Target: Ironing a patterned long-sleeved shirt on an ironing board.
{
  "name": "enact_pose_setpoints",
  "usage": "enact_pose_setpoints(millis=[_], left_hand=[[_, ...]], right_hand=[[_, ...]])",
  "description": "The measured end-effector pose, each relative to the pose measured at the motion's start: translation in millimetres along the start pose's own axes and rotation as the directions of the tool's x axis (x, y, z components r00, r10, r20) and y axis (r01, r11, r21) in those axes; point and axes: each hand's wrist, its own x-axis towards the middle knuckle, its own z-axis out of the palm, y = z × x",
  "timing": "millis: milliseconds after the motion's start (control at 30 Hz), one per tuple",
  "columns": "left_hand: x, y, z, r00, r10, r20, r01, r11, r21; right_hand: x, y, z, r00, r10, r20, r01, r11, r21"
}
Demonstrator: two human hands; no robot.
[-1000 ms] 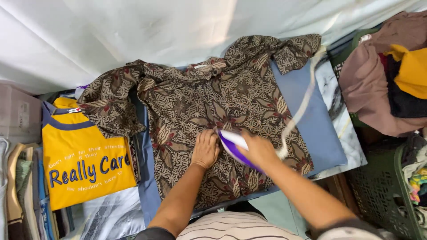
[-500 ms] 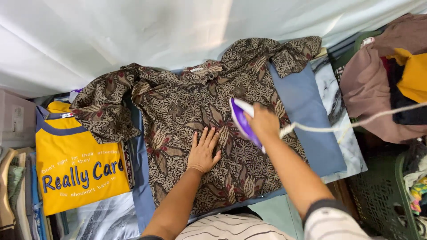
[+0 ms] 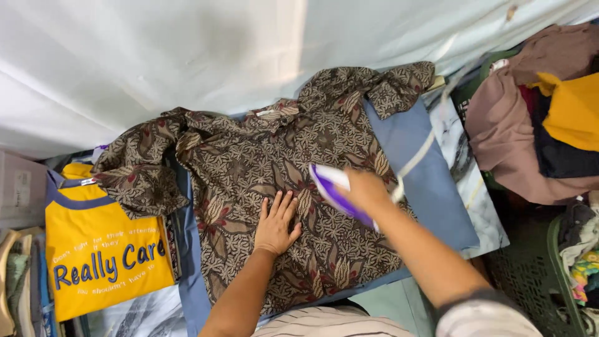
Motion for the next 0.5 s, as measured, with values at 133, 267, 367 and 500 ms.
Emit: enact_pose_setpoints(millis=[133,267,367,500], left_hand=[[0.5,1.0,-3.8,1.000,0.005,0.026,-0.005,1.000,0.023],[0.5,1.7,-6.5,1.000,-0.003,0.009,0.004,1.000,-0.023],[2.4,3.7,-10.0,1.000,-0.018,0.022,0.019,1.000,-0.020],[2.0,4.4,-10.8,0.999,-0.030,0.033,0.030,1.000,-0.010]], right_hand=[[-100.7,34.8,56.6,0.989,-0.125,-0.074,0.122,0.992,-0.042],[-123.7,47.2,65.6,0.995,0.001,-0.099,-0.008,0.997,-0.073],[-85.5,51.6,42.1,0.977,0.115,-0.179,-0.127,0.990,-0.055],[-8.7,56.5,-7.3,0.950,0.198,-0.242,-0.185,0.980,0.074]])
